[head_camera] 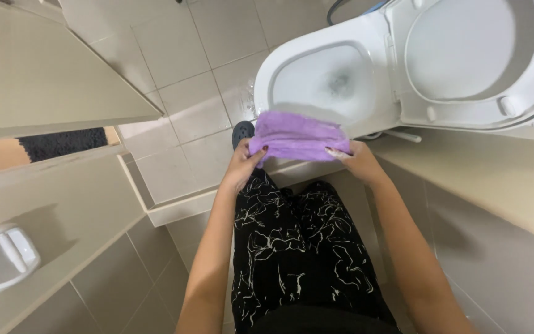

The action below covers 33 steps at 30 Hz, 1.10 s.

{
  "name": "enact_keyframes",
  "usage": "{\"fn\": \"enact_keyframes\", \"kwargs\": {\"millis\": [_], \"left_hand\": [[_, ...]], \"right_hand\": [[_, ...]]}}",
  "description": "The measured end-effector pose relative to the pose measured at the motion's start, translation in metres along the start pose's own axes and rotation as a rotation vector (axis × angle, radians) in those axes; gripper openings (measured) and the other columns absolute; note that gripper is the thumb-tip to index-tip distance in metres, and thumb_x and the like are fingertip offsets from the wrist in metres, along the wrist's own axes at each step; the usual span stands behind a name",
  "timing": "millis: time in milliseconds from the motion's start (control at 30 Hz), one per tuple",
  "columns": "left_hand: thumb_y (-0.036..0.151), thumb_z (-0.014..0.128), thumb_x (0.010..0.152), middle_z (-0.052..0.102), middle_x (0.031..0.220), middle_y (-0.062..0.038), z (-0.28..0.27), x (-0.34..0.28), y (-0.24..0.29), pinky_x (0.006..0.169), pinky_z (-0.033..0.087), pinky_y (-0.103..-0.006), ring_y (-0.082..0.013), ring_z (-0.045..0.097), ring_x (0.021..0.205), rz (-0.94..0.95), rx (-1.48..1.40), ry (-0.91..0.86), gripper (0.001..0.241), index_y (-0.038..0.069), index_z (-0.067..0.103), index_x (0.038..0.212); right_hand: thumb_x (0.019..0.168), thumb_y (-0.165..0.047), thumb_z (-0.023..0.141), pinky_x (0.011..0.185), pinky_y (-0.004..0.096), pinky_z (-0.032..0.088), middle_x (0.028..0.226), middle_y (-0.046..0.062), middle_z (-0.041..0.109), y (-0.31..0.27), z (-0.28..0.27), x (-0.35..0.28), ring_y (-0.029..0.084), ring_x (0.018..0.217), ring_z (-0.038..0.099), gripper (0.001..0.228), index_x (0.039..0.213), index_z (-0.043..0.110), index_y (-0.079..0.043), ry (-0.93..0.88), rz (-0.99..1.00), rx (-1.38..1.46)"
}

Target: Cleaning a toilet and its surrounding surfaces using a purple cloth and soap.

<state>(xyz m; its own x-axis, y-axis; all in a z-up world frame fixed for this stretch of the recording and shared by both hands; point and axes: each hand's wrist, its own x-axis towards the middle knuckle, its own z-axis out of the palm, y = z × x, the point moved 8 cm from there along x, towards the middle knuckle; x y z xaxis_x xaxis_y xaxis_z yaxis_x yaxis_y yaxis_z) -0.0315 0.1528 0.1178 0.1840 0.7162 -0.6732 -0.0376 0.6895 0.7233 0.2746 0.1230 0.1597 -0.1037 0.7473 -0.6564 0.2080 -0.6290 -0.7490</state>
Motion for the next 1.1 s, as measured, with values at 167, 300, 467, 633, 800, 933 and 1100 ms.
{"fn": "enact_keyframes", "kwargs": {"millis": [167, 300, 467, 633, 800, 933, 1100], "left_hand": [[-0.001, 0.074, 0.085, 0.071, 0.099, -0.003, 0.005, -0.023, 0.063, 0.087, 0.057, -0.0268, -0.0139, 0.068, 0.095, 0.275, -0.183, -0.005, 0.056, 0.012, 0.041, 0.128], [0.002, 0.074, 0.085, 0.066, 0.111, 0.0, 0.027, -0.065, 0.14, 0.093, 0.056, -0.0298, -0.0135, 0.065, 0.108, 0.503, 0.02, -0.122, 0.057, 0.012, 0.049, 0.135], [0.005, 0.083, 0.08, 0.064, 0.091, -0.008, 0.002, -0.08, 0.161, 0.089, 0.052, -0.0383, -0.0217, 0.06, 0.095, 0.654, 0.616, 0.142, 0.027, 0.005, 0.076, 0.106], [0.001, 0.077, 0.086, 0.059, 0.114, -0.014, 0.008, -0.076, 0.168, 0.097, 0.047, -0.0362, -0.0235, 0.058, 0.108, 0.899, 0.438, 0.022, 0.012, 0.002, 0.072, 0.096], [0.017, 0.071, 0.102, 0.057, 0.082, -0.02, -0.001, 0.007, 0.066, 0.066, 0.041, -0.0344, -0.0217, 0.045, 0.071, 0.388, 0.324, 0.25, 0.032, -0.004, 0.051, 0.088], [0.024, 0.058, 0.11, 0.07, 0.088, -0.022, 0.062, -0.007, 0.07, 0.065, 0.049, -0.0383, -0.0234, 0.062, 0.074, 0.217, 0.376, 0.195, 0.022, 0.003, 0.064, 0.106], [0.034, 0.036, 0.113, 0.051, 0.149, -0.014, 0.126, -0.022, 0.047, 0.109, 0.055, -0.0363, -0.0261, 0.062, 0.129, 0.375, -0.188, -0.166, 0.052, 0.0, 0.041, 0.153]], "right_hand": [[0.088, -0.026, 0.083, 0.077, 0.03, 0.049, 0.09, 0.008, 0.073, -0.065, -0.039, -0.031, 0.015, 0.082, 0.061, 0.028, 0.105, 0.079, -0.004, 0.357, -0.067, -0.208], [0.08, -0.022, 0.093, 0.097, 0.039, 0.052, 0.121, 0.016, 0.063, -0.14, -0.054, -0.083, 0.027, 0.113, 0.062, 0.034, 0.089, 0.07, 0.002, 0.747, -0.718, -0.555], [0.082, -0.009, 0.084, 0.109, 0.041, 0.051, 0.143, 0.015, 0.055, -0.169, -0.07, -0.096, 0.031, 0.13, 0.058, 0.028, 0.102, 0.068, 0.003, 0.427, -0.731, -0.006], [0.094, -0.008, 0.077, 0.103, 0.031, 0.057, 0.112, 0.011, 0.073, -0.124, -0.089, -0.072, 0.018, 0.108, 0.07, 0.019, 0.11, 0.069, -0.002, 0.383, -0.543, 0.174], [0.099, -0.015, 0.072, 0.085, 0.028, 0.055, 0.106, 0.011, 0.075, -0.124, -0.075, -0.052, 0.017, 0.093, 0.069, 0.025, 0.12, 0.074, -0.001, 0.657, -0.36, 0.112], [0.099, -0.023, 0.071, 0.095, 0.032, 0.055, 0.119, 0.016, 0.073, -0.094, -0.021, -0.023, 0.021, 0.108, 0.069, 0.035, 0.125, 0.071, 0.001, 0.622, -0.266, -0.046], [0.099, -0.019, 0.073, 0.101, 0.035, 0.049, 0.128, 0.02, 0.066, -0.089, 0.047, -0.009, 0.025, 0.118, 0.063, 0.052, 0.14, 0.054, 0.007, 0.408, -0.51, -0.026]]}}
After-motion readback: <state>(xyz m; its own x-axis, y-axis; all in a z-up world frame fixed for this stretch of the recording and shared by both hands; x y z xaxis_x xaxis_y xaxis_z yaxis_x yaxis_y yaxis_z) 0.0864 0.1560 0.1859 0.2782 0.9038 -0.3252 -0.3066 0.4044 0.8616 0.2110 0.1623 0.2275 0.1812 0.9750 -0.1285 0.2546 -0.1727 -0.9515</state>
